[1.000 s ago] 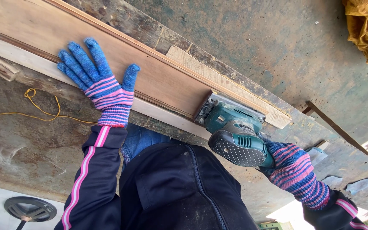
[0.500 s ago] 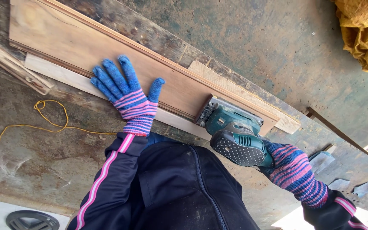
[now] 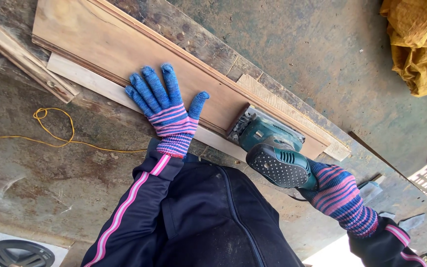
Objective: Sanding a wood plank using manual sandpaper and an orbital sander.
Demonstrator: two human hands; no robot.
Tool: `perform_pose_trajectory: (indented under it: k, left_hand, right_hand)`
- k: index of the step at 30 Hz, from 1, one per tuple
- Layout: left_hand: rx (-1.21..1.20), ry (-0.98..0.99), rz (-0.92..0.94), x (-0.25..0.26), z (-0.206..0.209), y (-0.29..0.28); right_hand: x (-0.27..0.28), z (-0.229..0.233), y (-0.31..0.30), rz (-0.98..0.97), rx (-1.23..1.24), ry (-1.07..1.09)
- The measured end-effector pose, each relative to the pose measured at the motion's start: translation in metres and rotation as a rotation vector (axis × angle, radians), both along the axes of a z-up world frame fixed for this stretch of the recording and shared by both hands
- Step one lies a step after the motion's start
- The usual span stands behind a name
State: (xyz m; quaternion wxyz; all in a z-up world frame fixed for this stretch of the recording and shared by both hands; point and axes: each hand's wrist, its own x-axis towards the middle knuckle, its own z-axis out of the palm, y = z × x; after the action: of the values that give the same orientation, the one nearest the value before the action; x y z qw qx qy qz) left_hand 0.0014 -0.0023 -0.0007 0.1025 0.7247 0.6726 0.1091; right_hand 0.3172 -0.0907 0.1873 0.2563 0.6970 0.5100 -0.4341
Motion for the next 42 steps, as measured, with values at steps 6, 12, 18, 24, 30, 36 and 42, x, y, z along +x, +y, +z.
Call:
perform_pose_trajectory:
  k: [6, 12, 18, 24, 30, 36, 42]
  left_hand:
    - [0.018, -0.018, 0.002, -0.003, -0.003, -0.003]
    - [0.026, -0.014, -0.008, -0.011, -0.014, -0.007]
    - [0.079, 0.065, -0.105, -0.036, -0.021, -0.004]
    - [0.056, 0.097, 0.039, -0.106, -0.004, 0.052]
    - [-0.365, 0.136, 0.233, -0.176, 0.013, 0.134]
    - [-0.451, 0.081, 0.209, -0.178, 0.025, 0.150]
    - [-0.082, 0.158, 0.084, -0.202, -0.036, 0.121]
  right_hand:
    - [-0.009, -0.006, 0.004, -0.004, 0.019, 0.028]
    - [-0.020, -0.004, 0.015, -0.010, -0.041, -0.029]
    - [-0.033, -0.003, 0.027, -0.037, 0.037, 0.018]
    - [-0.047, -0.003, 0.041, -0.014, -0.026, 0.017]
    - [-0.052, -0.008, 0.041, -0.008, 0.139, 0.044]
    - [-0.073, -0.007, 0.062, -0.047, 0.134, 0.105]
    - [-0.094, -0.010, 0.083, -0.041, 0.061, 0.055]
